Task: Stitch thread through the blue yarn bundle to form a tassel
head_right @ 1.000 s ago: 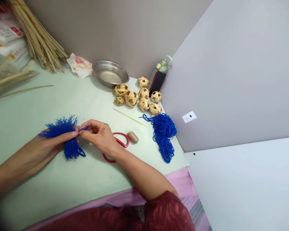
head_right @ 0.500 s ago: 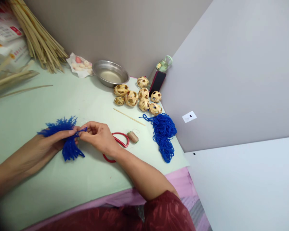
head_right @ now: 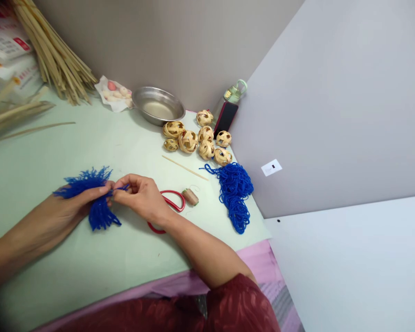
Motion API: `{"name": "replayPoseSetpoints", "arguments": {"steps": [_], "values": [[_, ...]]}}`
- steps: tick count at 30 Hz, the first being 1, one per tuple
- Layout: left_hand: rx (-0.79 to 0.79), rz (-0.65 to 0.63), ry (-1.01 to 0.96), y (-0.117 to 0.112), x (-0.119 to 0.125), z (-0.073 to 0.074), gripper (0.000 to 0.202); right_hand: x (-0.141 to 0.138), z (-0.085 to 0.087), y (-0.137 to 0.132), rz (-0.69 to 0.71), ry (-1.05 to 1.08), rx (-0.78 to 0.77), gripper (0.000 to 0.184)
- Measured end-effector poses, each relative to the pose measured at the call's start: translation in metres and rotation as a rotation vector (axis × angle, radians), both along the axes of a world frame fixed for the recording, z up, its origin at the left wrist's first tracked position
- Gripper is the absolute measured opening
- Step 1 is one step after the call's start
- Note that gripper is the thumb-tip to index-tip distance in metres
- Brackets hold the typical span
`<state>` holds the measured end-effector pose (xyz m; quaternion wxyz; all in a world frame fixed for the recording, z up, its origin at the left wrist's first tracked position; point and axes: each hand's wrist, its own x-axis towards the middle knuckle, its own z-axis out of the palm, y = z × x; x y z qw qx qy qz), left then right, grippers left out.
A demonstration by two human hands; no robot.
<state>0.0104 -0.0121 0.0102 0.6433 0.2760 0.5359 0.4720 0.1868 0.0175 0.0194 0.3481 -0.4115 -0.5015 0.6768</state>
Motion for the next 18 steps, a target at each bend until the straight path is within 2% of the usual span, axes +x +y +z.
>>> {"name": "replayPoseSetpoints", "arguments": {"steps": [7, 12, 18], "values": [[0.015, 0.062, -0.003, -0.0003, 0.0015, 0.0003, 0.021, 0.0013, 0.0029, -0.0007, -0.025, -0.042, 0.014, 0.018], [0.032, -0.035, 0.073, 0.0004, -0.0006, -0.0024, 0.028, 0.0001, 0.002, -0.0001, -0.029, -0.013, -0.011, 0.02], [0.026, -0.006, 0.062, 0.0018, 0.0001, -0.0034, 0.029, -0.0007, 0.0012, -0.0007, 0.004, 0.018, -0.055, 0.02]]}}
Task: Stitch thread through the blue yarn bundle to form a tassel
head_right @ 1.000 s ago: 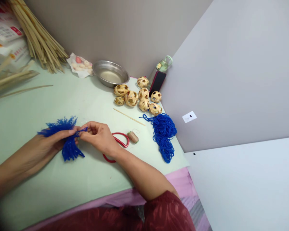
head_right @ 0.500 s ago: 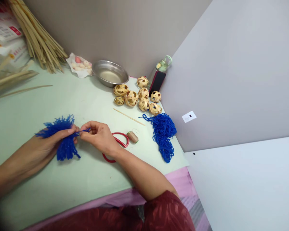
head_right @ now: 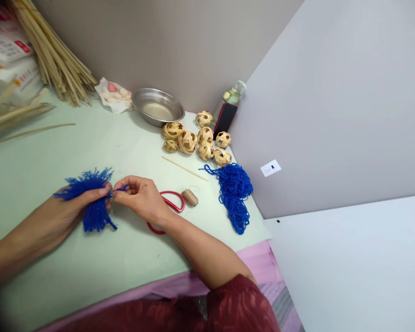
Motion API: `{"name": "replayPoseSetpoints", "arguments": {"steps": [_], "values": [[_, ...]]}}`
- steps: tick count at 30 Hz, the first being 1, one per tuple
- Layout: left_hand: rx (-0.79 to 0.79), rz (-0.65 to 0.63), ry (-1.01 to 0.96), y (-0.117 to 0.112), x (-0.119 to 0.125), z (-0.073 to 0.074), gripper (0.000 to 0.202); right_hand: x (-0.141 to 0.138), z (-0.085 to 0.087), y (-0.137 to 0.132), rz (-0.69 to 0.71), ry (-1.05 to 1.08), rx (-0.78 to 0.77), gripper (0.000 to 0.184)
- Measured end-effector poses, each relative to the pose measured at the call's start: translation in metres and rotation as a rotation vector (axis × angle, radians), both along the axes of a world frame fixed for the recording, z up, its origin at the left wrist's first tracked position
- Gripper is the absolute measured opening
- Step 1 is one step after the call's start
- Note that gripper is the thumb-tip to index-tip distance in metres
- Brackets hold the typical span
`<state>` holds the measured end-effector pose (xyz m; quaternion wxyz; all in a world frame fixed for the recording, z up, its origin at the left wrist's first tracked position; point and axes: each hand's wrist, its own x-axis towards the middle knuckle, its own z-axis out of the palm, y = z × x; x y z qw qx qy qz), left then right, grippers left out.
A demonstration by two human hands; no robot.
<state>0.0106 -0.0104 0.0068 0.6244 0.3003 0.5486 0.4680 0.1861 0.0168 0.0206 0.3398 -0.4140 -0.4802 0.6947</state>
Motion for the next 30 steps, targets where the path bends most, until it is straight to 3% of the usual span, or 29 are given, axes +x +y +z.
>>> {"name": "replayPoseSetpoints", "arguments": {"steps": [5, 10, 16, 23, 30], "values": [[-0.014, 0.037, -0.094, -0.001, 0.001, 0.003, 0.025, 0.0, -0.001, 0.001, -0.009, -0.017, 0.006, 0.019], [0.023, 0.044, -0.032, -0.001, -0.002, -0.003, 0.026, 0.0, -0.002, 0.001, -0.043, -0.032, 0.011, 0.021], [0.06, -0.047, 0.055, -0.001, -0.006, -0.011, 0.022, 0.0, -0.002, 0.002, -0.074, -0.006, 0.009, 0.023], [-0.045, 0.025, -0.075, -0.002, -0.003, 0.002, 0.036, 0.001, -0.001, 0.001, -0.023, -0.035, -0.007, 0.025], [-0.017, 0.029, -0.15, -0.001, -0.002, 0.004, 0.039, 0.0, -0.003, -0.001, 0.001, -0.005, -0.017, 0.025]]}}
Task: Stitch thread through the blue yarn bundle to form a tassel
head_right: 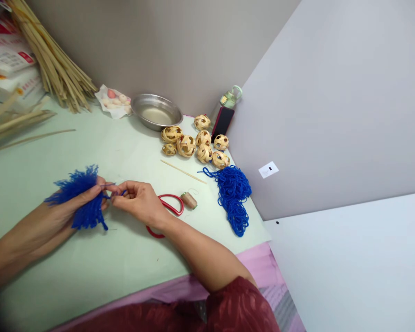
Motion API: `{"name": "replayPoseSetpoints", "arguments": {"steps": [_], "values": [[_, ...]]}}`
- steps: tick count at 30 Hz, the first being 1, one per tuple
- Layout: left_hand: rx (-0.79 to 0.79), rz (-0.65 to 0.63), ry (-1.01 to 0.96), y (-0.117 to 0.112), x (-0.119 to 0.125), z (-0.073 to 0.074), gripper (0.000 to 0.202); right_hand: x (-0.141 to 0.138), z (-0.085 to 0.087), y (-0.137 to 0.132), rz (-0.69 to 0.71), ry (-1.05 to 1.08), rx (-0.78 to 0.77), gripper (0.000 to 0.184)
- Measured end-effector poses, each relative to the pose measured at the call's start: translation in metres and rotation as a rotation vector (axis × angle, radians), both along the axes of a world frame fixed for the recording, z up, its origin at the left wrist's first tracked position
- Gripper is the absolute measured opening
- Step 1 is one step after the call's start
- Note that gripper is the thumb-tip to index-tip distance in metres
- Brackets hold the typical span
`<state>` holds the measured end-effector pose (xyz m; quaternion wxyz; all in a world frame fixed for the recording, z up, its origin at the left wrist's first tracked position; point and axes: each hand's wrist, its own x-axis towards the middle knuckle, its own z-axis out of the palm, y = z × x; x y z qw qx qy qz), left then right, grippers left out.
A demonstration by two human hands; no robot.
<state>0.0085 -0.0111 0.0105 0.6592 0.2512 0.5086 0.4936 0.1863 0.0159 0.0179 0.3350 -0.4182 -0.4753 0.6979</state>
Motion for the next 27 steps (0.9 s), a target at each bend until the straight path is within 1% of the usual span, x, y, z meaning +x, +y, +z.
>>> {"name": "replayPoseSetpoints", "arguments": {"steps": [3, 6, 8, 13, 16, 22, 27], "values": [[0.043, -0.018, 0.007, 0.0, 0.0, -0.002, 0.04, 0.001, -0.001, 0.001, -0.016, 0.023, 0.029, 0.026], [0.077, -0.021, 0.059, 0.0, -0.001, -0.006, 0.04, 0.003, -0.004, 0.002, -0.056, 0.035, 0.06, 0.031], [0.07, -0.025, 0.081, 0.0, -0.002, -0.009, 0.042, 0.004, -0.004, 0.003, -0.085, 0.05, 0.086, 0.034], [0.051, -0.108, 0.092, 0.001, -0.004, -0.015, 0.045, 0.005, -0.005, 0.003, -0.108, 0.074, 0.131, 0.038], [0.049, -0.106, 0.093, 0.001, -0.002, -0.012, 0.046, 0.005, -0.006, 0.003, -0.106, 0.104, 0.152, 0.039], [0.008, -0.052, 0.081, 0.0, 0.003, 0.0, 0.046, 0.007, -0.011, 0.004, -0.136, 0.134, 0.165, 0.04], [-0.001, -0.045, 0.053, 0.0, 0.005, 0.001, 0.043, 0.005, -0.007, 0.004, -0.121, 0.095, 0.134, 0.042]]}}
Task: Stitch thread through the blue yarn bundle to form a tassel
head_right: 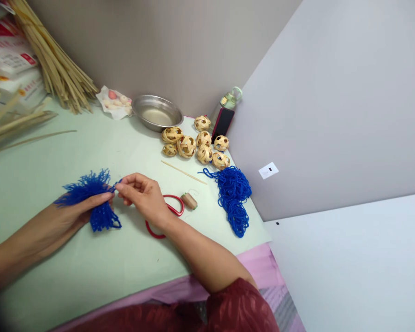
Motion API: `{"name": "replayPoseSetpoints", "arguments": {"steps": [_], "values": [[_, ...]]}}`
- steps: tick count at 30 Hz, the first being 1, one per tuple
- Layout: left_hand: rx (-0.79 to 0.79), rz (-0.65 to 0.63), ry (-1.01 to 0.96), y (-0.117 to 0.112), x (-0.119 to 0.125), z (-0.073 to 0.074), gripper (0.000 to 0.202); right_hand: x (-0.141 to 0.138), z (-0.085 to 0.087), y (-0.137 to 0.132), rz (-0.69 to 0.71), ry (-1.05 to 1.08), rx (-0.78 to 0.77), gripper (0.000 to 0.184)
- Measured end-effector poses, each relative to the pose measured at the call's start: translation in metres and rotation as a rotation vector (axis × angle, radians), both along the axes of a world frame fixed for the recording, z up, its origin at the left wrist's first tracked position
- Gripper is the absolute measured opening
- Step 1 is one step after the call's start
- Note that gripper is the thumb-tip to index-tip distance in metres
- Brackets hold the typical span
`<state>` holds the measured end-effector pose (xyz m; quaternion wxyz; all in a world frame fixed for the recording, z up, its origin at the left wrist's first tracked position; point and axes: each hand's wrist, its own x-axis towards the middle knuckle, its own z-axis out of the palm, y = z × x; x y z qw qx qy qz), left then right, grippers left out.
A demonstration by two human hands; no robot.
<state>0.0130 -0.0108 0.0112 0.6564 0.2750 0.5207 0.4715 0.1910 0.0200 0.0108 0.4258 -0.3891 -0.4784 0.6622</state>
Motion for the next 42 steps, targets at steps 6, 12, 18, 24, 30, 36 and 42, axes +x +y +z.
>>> {"name": "replayPoseSetpoints", "arguments": {"steps": [6, 12, 18, 24, 30, 36, 42], "values": [[-0.031, 0.039, -0.122, 0.0018, -0.0025, -0.0035, 0.038, 0.0003, 0.0031, -0.0028, -0.019, -0.005, 0.029, 0.033], [0.003, 0.041, -0.13, 0.0039, -0.0054, -0.0058, 0.047, 0.0024, 0.0008, -0.0041, 0.017, -0.052, 0.034, 0.03], [0.075, -0.028, -0.073, 0.0008, -0.0041, -0.006, 0.04, 0.0039, 0.0012, -0.0038, 0.113, -0.182, 0.051, 0.053], [0.065, -0.031, -0.04, -0.0003, -0.0007, -0.0028, 0.033, 0.0018, -0.0007, -0.0046, 0.184, -0.168, 0.066, 0.061], [-0.023, -0.013, -0.033, -0.0019, -0.0014, 0.0007, 0.034, 0.0004, 0.0015, -0.0028, 0.087, -0.093, 0.064, 0.049], [-0.007, -0.025, -0.025, -0.0021, -0.0009, -0.0006, 0.032, -0.0026, 0.0033, -0.0023, 0.121, -0.027, 0.045, 0.042], [0.039, -0.07, 0.024, -0.0019, -0.0032, -0.0061, 0.025, -0.0026, 0.0001, -0.0041, 0.167, 0.025, -0.015, 0.034]]}}
